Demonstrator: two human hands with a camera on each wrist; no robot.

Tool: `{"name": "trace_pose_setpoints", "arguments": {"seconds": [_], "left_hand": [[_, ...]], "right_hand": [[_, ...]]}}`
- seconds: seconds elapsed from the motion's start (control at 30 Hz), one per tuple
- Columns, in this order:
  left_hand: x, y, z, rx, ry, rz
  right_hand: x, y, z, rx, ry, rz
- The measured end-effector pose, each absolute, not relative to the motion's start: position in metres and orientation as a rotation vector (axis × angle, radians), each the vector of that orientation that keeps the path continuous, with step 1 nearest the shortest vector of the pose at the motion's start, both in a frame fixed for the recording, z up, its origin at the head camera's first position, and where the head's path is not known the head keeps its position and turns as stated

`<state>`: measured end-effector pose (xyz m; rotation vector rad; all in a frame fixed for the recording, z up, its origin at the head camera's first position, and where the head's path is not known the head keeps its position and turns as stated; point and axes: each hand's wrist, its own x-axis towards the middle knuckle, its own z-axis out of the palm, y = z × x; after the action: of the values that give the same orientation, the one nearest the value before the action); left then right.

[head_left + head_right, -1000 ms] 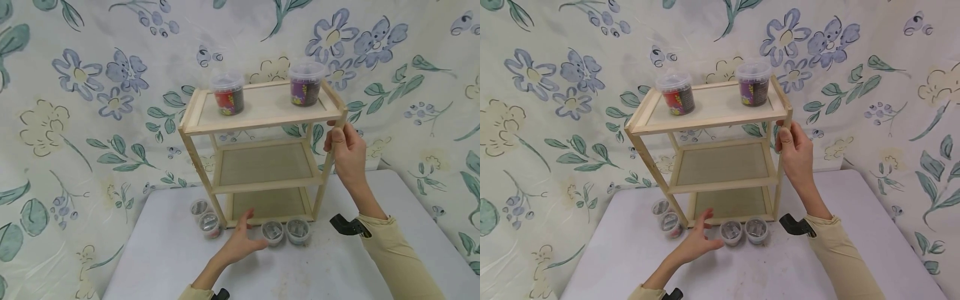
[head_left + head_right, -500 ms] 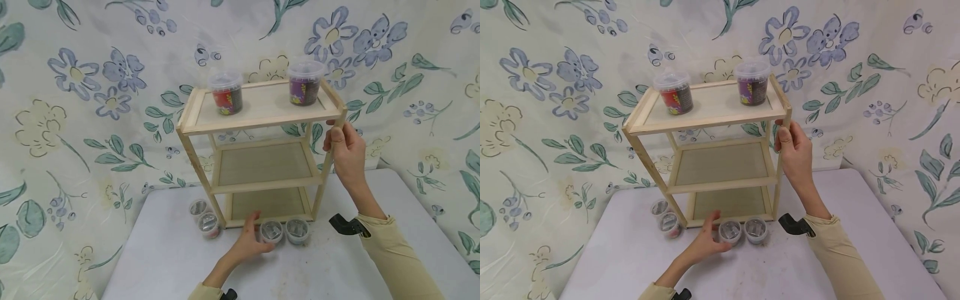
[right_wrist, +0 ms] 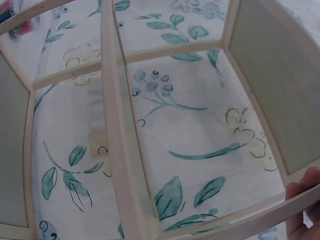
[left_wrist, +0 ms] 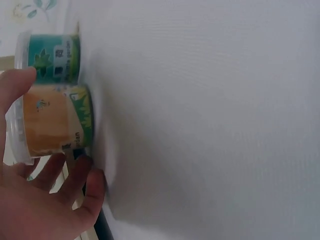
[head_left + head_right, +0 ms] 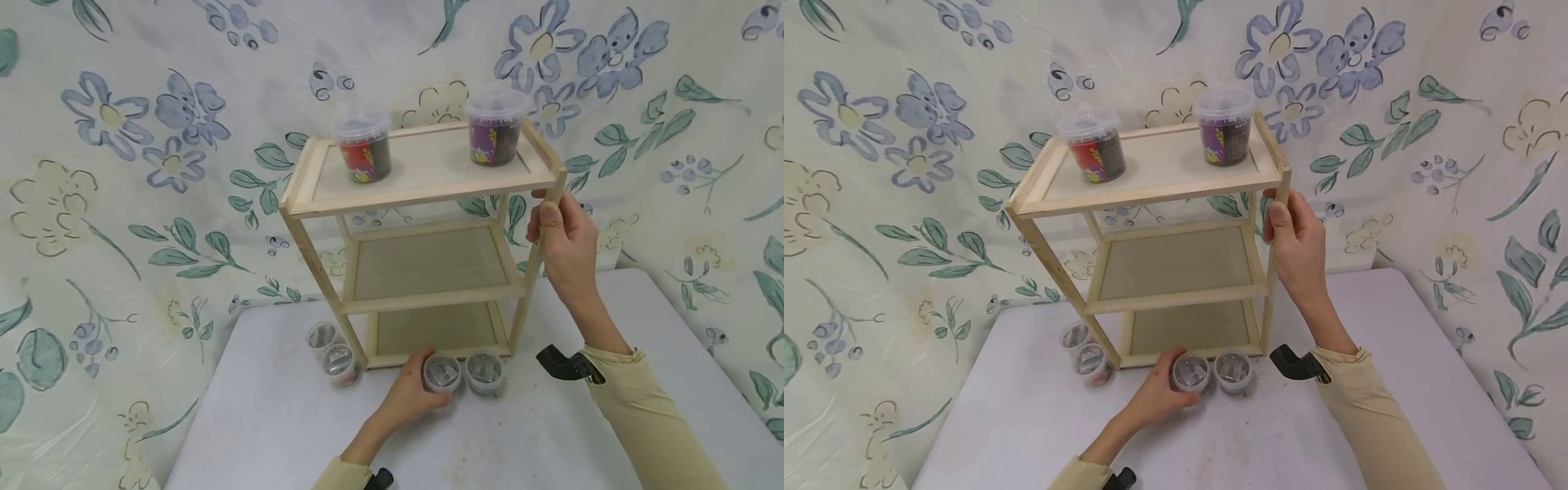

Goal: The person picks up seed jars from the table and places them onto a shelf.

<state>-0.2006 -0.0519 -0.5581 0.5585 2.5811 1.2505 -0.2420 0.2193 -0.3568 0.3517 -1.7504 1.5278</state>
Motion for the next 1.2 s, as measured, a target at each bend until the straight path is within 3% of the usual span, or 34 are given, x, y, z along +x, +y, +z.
{"name": "trace_pose_setpoints", "arguments": {"seconds": [1.2], "left_hand": [[-0.2004,-0.0536,-0.5568,0.455,2.721,1.133]], "right_hand": [[-0.2379,0.2154,-0.3523,0.307,-1.767,1.539]]}}
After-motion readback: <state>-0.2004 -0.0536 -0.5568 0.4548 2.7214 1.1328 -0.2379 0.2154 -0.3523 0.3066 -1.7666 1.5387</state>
